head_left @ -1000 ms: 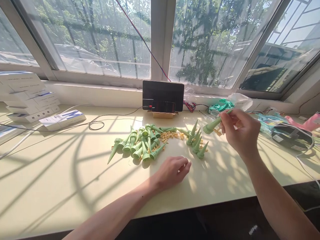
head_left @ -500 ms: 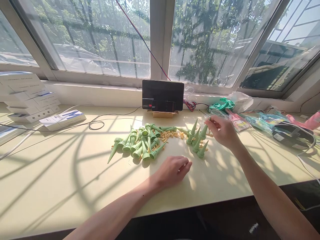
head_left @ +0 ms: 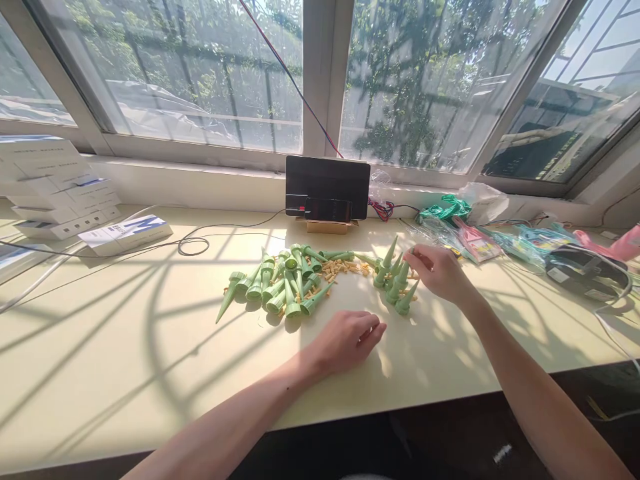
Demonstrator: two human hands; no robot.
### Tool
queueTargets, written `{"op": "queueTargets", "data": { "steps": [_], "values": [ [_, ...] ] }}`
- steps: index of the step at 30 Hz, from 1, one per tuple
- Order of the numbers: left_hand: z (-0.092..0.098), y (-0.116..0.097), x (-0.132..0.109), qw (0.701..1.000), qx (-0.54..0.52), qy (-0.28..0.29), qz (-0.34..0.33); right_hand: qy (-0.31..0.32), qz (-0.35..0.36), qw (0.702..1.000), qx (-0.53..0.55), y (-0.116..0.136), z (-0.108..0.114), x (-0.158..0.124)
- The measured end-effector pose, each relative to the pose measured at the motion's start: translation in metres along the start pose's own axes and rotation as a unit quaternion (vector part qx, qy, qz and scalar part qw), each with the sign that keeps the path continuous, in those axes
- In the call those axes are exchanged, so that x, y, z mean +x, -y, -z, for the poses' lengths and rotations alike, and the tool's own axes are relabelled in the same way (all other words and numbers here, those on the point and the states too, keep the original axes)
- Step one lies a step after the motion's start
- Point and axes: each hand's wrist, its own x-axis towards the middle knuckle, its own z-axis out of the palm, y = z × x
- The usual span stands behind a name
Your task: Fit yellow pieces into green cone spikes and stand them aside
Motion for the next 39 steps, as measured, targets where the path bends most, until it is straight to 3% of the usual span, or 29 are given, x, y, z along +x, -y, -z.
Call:
{"op": "queueTargets", "data": {
  "steps": [6,10,13,17,20,22,25,27,31,34,39],
  "values": [
    [0.0,0.0,-0.001,1.0,0.003,0.005,0.004,-0.01,-0.015,1.0,0.006,0.003,0.0,-0.002],
    [0.001,0.0,-0.001,1.0,-0.001,0.009,0.007,-0.048,-0.031,0.998,0.01,0.005,0.002,-0.001],
    [0.001,0.001,-0.001,1.0,-0.005,0.012,0.009,-0.114,-0.021,0.993,-0.001,0.012,0.005,0.002],
    [0.001,0.0,-0.001,1.0,-0.005,0.011,0.011,-0.254,0.025,0.967,-0.008,0.037,0.005,0.005],
    [0.003,-0.002,-0.002,1.0,-0.007,0.014,0.005,-0.281,0.05,0.958,0.011,0.064,-0.005,0.007],
    [0.003,-0.003,-0.002,1.0,-0.007,0.016,-0.001,-0.223,0.053,0.973,0.02,0.079,-0.021,0.01],
    [0.002,-0.002,-0.002,1.0,-0.005,0.016,-0.008,-0.107,0.077,0.99,0.057,0.085,-0.062,0.015],
    [0.001,0.0,-0.002,1.0,-0.003,0.01,-0.015,-0.031,0.114,0.99,0.081,0.077,-0.095,0.016],
    [0.0,0.002,-0.003,0.999,-0.009,0.0,-0.033,0.06,0.162,0.981,0.085,0.052,-0.147,0.006],
    [-0.001,0.001,-0.003,0.999,-0.008,0.015,-0.037,0.109,0.175,0.974,0.09,0.041,-0.16,-0.005],
    [-0.002,0.003,-0.004,0.999,0.006,0.021,-0.042,0.151,0.151,0.969,0.122,0.041,-0.159,-0.011]
  ]
}}
